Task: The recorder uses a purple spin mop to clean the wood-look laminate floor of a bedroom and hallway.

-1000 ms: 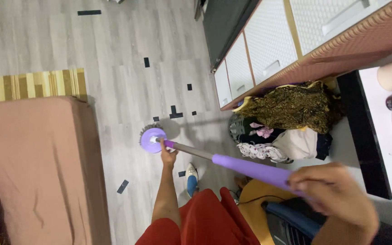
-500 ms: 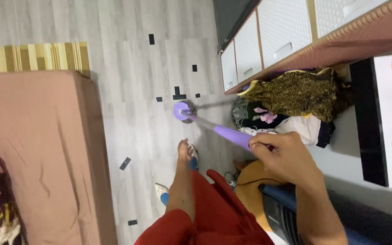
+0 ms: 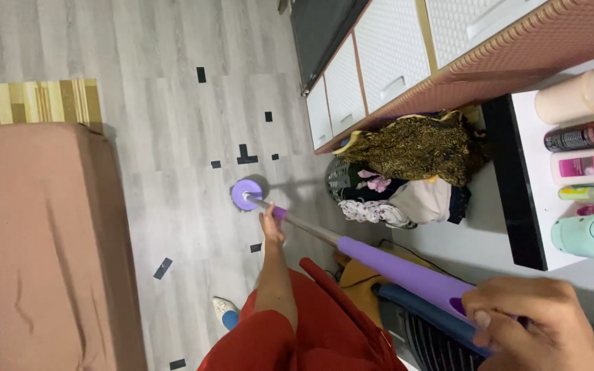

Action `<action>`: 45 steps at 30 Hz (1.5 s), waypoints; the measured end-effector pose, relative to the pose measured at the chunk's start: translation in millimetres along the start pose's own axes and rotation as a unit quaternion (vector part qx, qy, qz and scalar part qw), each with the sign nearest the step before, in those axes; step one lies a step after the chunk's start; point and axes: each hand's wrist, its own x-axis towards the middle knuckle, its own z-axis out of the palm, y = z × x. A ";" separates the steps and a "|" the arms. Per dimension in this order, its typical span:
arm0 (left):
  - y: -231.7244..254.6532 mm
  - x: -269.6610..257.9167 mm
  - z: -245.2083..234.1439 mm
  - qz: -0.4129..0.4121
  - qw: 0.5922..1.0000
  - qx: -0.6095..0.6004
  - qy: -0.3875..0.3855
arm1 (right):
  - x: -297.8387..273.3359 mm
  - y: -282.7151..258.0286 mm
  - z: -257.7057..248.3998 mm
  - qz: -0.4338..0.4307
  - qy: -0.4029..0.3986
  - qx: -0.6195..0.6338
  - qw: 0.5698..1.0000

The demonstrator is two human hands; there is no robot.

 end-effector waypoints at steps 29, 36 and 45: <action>-18.2 -66.9 21.7 0.017 0.728 0.611 -0.311 | 8.5 219.4 267.0 0.257 -0.095 -0.117 0.955; 96.6 -69.7 -83.8 0.106 0.690 0.714 -0.054 | 133.1 116.1 245.1 0.265 -0.154 0.111 0.945; 131.6 -148.0 -130.5 0.084 0.678 0.729 -0.037 | 407.4 187.1 287.9 0.121 -0.074 -0.169 0.975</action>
